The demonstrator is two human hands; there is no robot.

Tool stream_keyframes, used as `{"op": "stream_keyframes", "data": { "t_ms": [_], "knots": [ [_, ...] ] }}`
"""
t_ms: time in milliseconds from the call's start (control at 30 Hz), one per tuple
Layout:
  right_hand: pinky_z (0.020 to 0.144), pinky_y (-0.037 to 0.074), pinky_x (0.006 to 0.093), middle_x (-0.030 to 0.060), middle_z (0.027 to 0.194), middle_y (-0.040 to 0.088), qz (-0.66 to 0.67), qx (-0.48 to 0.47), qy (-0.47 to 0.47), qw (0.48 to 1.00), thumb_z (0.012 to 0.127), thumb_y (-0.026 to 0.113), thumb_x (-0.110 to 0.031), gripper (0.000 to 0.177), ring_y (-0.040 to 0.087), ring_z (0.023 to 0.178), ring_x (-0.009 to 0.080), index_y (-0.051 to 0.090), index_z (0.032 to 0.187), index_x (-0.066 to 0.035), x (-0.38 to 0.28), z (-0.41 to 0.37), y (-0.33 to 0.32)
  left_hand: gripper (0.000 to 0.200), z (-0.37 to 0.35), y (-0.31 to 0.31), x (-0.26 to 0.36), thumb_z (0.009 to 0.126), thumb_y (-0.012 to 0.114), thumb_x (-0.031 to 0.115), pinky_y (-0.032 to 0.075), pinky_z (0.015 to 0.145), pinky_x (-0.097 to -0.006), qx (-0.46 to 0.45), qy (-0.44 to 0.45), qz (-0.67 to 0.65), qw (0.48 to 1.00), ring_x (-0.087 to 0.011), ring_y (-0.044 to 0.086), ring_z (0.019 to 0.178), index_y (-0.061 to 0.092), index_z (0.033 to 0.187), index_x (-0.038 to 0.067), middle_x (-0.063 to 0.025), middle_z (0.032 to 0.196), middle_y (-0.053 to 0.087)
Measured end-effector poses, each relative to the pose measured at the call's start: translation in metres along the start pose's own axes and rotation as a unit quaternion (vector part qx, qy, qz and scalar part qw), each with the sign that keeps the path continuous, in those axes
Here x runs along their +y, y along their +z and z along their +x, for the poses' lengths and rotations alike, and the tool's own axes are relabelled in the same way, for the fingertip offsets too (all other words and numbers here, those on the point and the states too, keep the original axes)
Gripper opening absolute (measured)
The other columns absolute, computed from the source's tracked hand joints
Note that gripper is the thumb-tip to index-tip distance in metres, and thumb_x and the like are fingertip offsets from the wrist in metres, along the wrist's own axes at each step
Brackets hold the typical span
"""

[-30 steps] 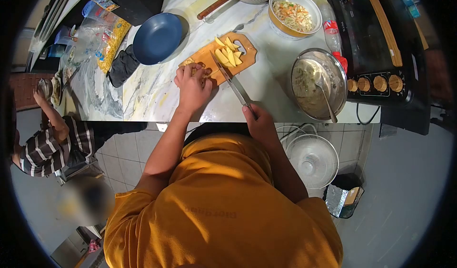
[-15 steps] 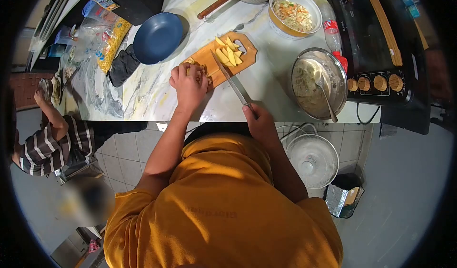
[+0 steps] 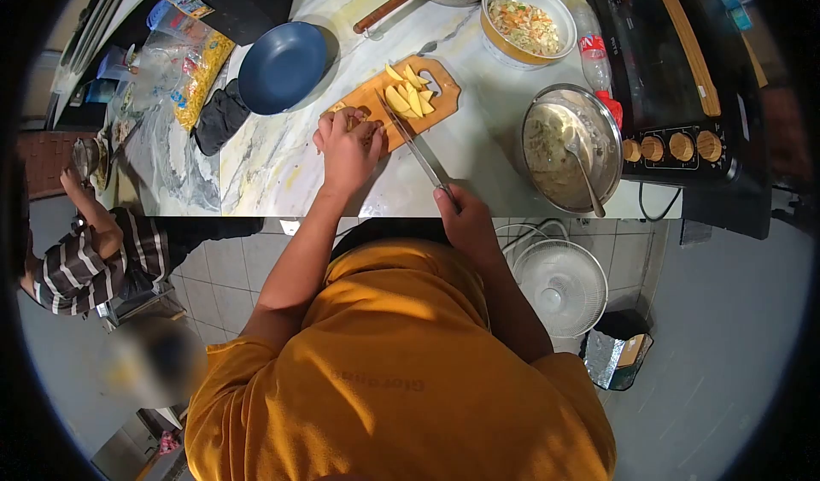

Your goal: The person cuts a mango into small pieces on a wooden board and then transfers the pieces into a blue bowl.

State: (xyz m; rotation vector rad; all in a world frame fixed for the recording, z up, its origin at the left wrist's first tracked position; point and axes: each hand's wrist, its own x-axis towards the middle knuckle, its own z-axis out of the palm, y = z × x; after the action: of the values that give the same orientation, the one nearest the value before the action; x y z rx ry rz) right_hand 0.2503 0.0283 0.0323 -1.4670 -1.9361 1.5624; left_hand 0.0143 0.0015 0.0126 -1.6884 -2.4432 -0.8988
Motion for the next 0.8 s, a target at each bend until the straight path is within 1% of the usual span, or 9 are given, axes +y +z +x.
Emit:
{"op": "stream_keyframes", "data": {
  "t_ms": [67,300,500,567,600,667,700,767,800],
  "knots": [
    [0.059,0.037,0.0293,-0.0018,0.065,0.046,-0.002,0.004,-0.019,1.000,0.102,0.058,-0.029,0.031,0.041,0.064,0.0082,0.063,0.090,-0.001,0.002,0.000,0.000,0.014,0.000,0.001,-0.001,0.080,0.074,0.016,0.032,0.094,-0.0472,0.004,-0.008,-0.011,1.000,-0.0310,0.045,0.114,0.076,0.092,0.011,-0.0072,0.116,0.058],
    [0.060,0.039,0.0300,-0.0007,0.066,0.048,0.003,0.012,-0.017,1.000,0.101,0.058,-0.030,0.031,0.042,0.065,0.0088,0.064,0.091,-0.001,-0.002,-0.002,0.000,0.016,0.000,0.004,-0.003,0.079,0.074,0.017,0.032,0.093,-0.0470,0.011,-0.019,-0.014,1.000,-0.0305,0.045,0.114,0.076,0.094,0.012,-0.0068,0.114,0.058],
    [0.060,0.041,0.0308,0.0047,0.064,0.049,-0.049,0.009,-0.005,0.999,0.100,0.060,-0.030,0.029,0.044,0.063,0.0097,0.064,0.094,-0.002,-0.008,-0.002,0.000,0.011,-0.003,0.003,-0.003,0.079,0.074,0.016,0.031,0.094,-0.0472,0.000,-0.019,-0.026,0.999,-0.0301,0.044,0.115,0.076,0.090,0.012,-0.0062,0.115,0.058],
    [0.058,0.043,0.0392,0.0162,0.063,0.052,-0.060,0.026,-0.016,0.998,0.099,0.059,-0.031,0.033,0.046,0.055,0.0262,0.059,0.087,-0.001,-0.014,-0.004,0.001,0.011,-0.003,0.005,-0.004,0.079,0.075,0.016,0.031,0.094,-0.0471,0.002,-0.020,-0.026,0.999,-0.0303,0.044,0.115,0.077,0.089,0.012,-0.0061,0.115,0.058],
    [0.058,0.043,0.0392,0.0162,0.063,0.052,-0.060,0.025,-0.015,0.998,0.099,0.059,-0.031,0.033,0.046,0.055,0.0262,0.059,0.087,-0.001,-0.015,-0.005,0.001,0.010,-0.003,0.005,-0.005,0.079,0.075,0.016,0.031,0.094,-0.0470,0.004,-0.020,-0.025,0.999,-0.0304,0.044,0.115,0.077,0.088,0.012,-0.0060,0.115,0.058],
    [0.057,0.044,0.0409,0.0175,0.062,0.054,-0.076,0.028,-0.014,0.997,0.099,0.059,-0.031,0.032,0.052,0.055,0.0335,0.060,0.088,-0.001,-0.017,-0.005,0.001,0.010,-0.003,0.004,-0.005,0.079,0.076,0.016,0.031,0.094,-0.0470,0.004,-0.023,-0.027,0.999,-0.0304,0.044,0.115,0.077,0.088,0.012,-0.0060,0.115,0.058],
    [0.057,0.044,0.0409,0.0175,0.062,0.054,-0.076,0.028,-0.014,0.997,0.099,0.059,-0.031,0.032,0.052,0.055,0.0335,0.060,0.088,-0.001,-0.016,-0.005,0.000,0.010,-0.003,0.004,-0.005,0.079,0.076,0.015,0.031,0.094,-0.0470,0.004,-0.026,-0.031,0.999,-0.0305,0.044,0.115,0.077,0.088,0.012,-0.0059,0.115,0.058],
    [0.056,0.044,0.0361,0.0142,0.062,0.056,-0.100,0.038,-0.029,0.994,0.099,0.061,-0.031,0.029,0.053,0.054,0.0205,0.066,0.098,-0.003,-0.013,-0.004,0.001,0.010,-0.003,0.004,-0.006,0.078,0.077,0.015,0.031,0.094,-0.0470,0.004,-0.026,-0.035,0.999,-0.0305,0.044,0.115,0.077,0.088,0.012,-0.0058,0.115,0.058],
    [0.056,0.044,0.0361,0.0142,0.062,0.056,-0.099,0.038,-0.028,0.994,0.099,0.061,-0.031,0.029,0.053,0.054,0.0205,0.066,0.098,-0.003,-0.015,-0.004,0.001,0.010,-0.003,0.004,-0.007,0.078,0.077,0.015,0.031,0.093,-0.0470,0.005,-0.026,-0.039,0.999,-0.0305,0.044,0.115,0.077,0.088,0.012,-0.0057,0.115,0.058]
  ]
}}
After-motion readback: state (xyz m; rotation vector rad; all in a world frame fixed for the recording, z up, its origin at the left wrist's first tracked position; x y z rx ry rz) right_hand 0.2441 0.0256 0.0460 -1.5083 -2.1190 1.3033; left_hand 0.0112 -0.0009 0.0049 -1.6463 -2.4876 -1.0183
